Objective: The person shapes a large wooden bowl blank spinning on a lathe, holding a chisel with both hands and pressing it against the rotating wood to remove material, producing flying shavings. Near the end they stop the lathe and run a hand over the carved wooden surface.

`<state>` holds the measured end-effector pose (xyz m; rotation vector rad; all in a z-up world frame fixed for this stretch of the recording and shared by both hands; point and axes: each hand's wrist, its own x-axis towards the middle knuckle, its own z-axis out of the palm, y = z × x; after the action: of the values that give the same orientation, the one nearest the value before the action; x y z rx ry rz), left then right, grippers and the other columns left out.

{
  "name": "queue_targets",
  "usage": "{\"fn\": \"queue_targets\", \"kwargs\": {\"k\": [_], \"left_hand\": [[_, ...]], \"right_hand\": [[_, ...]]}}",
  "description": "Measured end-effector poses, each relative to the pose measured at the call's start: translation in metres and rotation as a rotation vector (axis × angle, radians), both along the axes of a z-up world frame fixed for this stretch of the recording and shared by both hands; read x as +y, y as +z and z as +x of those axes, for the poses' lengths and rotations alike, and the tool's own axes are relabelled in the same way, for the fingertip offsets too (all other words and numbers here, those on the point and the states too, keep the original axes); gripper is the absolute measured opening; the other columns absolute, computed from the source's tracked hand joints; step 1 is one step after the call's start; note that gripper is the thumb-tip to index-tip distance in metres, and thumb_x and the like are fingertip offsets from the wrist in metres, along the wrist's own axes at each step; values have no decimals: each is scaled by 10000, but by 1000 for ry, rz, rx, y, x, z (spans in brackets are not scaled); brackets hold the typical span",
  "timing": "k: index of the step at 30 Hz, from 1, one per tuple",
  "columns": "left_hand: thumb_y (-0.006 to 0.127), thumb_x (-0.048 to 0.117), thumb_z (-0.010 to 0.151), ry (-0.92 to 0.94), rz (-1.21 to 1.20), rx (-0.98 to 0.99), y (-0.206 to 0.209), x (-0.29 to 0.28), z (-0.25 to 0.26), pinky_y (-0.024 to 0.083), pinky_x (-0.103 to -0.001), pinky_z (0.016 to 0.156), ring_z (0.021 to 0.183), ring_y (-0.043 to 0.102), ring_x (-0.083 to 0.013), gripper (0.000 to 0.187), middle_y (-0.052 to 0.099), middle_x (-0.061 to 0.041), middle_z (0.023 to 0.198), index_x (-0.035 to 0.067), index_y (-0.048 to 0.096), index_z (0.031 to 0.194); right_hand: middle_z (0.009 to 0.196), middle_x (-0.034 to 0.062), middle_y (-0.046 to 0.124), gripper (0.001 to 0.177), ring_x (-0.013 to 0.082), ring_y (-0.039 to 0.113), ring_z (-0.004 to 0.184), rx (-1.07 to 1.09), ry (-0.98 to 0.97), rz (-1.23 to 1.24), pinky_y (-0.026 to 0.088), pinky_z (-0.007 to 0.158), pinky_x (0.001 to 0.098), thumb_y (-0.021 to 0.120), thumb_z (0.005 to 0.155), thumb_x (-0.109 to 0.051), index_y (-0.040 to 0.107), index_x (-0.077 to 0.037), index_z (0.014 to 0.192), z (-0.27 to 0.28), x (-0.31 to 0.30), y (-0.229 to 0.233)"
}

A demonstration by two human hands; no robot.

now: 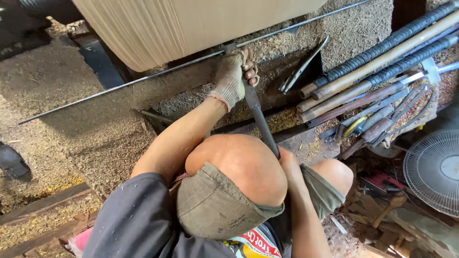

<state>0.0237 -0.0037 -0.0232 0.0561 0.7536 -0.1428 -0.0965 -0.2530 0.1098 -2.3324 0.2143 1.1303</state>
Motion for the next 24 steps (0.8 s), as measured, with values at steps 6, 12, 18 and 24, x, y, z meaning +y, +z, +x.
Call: {"fn": "queue_targets", "kwargs": {"k": [6, 12, 18, 24], "left_hand": [[544, 249, 1032, 60, 65, -19, 7, 9, -3, 322, -348, 416, 441, 373, -136, 180, 382, 43, 566, 94, 577, 948], [588, 252, 1042, 26, 120, 48, 21, 15, -4, 331, -345, 432, 450, 368, -126, 221, 382, 39, 576, 50, 600, 954], [565, 284, 1021, 42, 67, 21, 8, 13, -4, 315, -338, 412, 436, 364, -124, 201, 359, 53, 565, 91, 591, 970], [585, 253, 1029, 38, 129, 34, 9, 17, -9, 319, -352, 422, 458, 372, -130, 183, 370, 46, 586, 75, 596, 988]], "right_hand": [[831, 59, 745, 196, 91, 592, 799, 5, -5, -2, 530, 695, 343, 684, 857, -130, 729, 0, 997, 5, 15, 6], [743, 125, 700, 307, 146, 579, 687, -3, 59, -81, 514, 645, 366, 777, 801, -235, 704, -2, 987, 10, 29, 17], [690, 183, 645, 352, 215, 573, 621, -46, 123, -155, 503, 623, 408, 790, 796, -295, 676, 10, 929, 8, 28, 14], [689, 217, 610, 381, 269, 554, 622, -50, 152, -155, 502, 631, 431, 771, 853, -331, 650, 27, 908, 3, 26, 10]]}}
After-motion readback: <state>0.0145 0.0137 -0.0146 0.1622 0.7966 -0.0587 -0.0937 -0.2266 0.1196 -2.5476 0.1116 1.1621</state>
